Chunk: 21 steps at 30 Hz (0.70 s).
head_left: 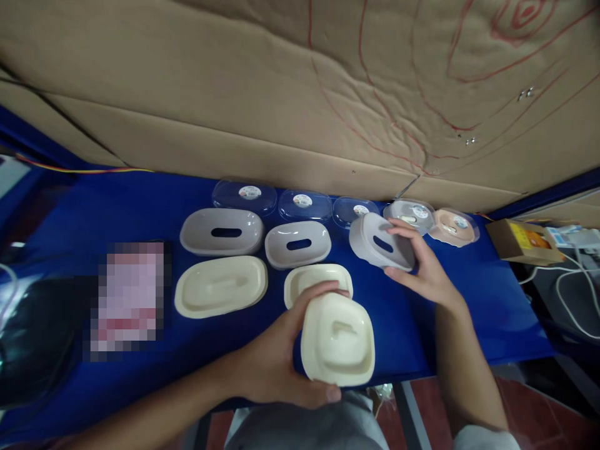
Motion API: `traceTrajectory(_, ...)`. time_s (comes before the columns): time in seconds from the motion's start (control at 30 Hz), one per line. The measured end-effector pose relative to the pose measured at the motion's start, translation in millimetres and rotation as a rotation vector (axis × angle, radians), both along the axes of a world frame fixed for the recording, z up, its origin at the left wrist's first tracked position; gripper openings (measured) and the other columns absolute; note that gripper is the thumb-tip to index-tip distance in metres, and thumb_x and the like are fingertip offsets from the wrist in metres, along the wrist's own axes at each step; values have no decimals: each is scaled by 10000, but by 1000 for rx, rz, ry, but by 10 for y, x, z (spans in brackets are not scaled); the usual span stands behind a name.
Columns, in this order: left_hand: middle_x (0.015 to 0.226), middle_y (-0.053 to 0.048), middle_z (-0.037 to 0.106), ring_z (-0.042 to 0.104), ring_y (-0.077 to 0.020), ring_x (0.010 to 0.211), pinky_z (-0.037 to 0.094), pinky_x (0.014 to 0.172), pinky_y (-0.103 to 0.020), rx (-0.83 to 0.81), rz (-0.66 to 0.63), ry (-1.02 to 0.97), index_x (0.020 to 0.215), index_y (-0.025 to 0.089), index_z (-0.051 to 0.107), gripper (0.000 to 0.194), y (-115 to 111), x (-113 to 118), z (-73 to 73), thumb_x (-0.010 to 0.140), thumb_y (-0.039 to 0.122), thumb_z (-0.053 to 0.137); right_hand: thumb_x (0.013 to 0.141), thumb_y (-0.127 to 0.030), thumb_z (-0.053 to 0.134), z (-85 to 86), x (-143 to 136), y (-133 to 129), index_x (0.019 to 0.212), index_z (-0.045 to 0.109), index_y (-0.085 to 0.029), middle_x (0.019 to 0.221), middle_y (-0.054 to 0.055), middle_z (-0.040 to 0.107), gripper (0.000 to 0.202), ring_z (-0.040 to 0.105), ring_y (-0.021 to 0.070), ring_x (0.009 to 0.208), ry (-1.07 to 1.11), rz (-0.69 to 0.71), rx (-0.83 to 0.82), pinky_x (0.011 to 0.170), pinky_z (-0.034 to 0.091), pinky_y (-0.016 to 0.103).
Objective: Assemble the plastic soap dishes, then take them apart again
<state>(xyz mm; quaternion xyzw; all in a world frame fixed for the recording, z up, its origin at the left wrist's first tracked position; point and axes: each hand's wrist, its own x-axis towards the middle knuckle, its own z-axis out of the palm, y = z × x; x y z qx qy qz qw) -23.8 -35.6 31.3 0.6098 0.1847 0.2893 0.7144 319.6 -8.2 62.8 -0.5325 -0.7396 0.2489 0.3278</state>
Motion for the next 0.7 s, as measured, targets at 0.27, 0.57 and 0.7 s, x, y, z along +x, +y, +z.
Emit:
traceTrajectory(0.27, 1630, -135, 521, 446, -446, 1565, 41, 1362, -693, 544, -110, 86, 1681, 381, 202, 1303, -19, 39, -99, 645, 415, 992, 931, -421, 782, -194, 166, 107, 1448, 579, -340, 1702, 112, 480, 561, 414, 404, 1603, -407, 43, -54, 1259, 334, 725)
traceTrajectory(0.57, 1552, -131, 561, 462, -446, 1539, -3, 1338, -742, 621, 459, 206, 1618, 360, 312, 1059, 336, -185, 153, 765, 448, 933, 1025, -339, 687, -371, -149, 130, 1580, 540, -346, 1839, 71, 222, 574, 135, 357, 1715, -343, 134, -34, 1342, 221, 712)
traceTrajectory(0.7, 1535, -150, 511, 596, -401, 1395, 474, 1187, -655, 539, 978, 190, 1489, 262, 428, 1046, 804, -575, 173, 664, 553, 1002, 1045, -370, 671, -362, -189, 95, 1616, 501, -371, 1854, 62, 153, 596, 80, 381, 1717, -417, 94, 18, 1335, 145, 751)
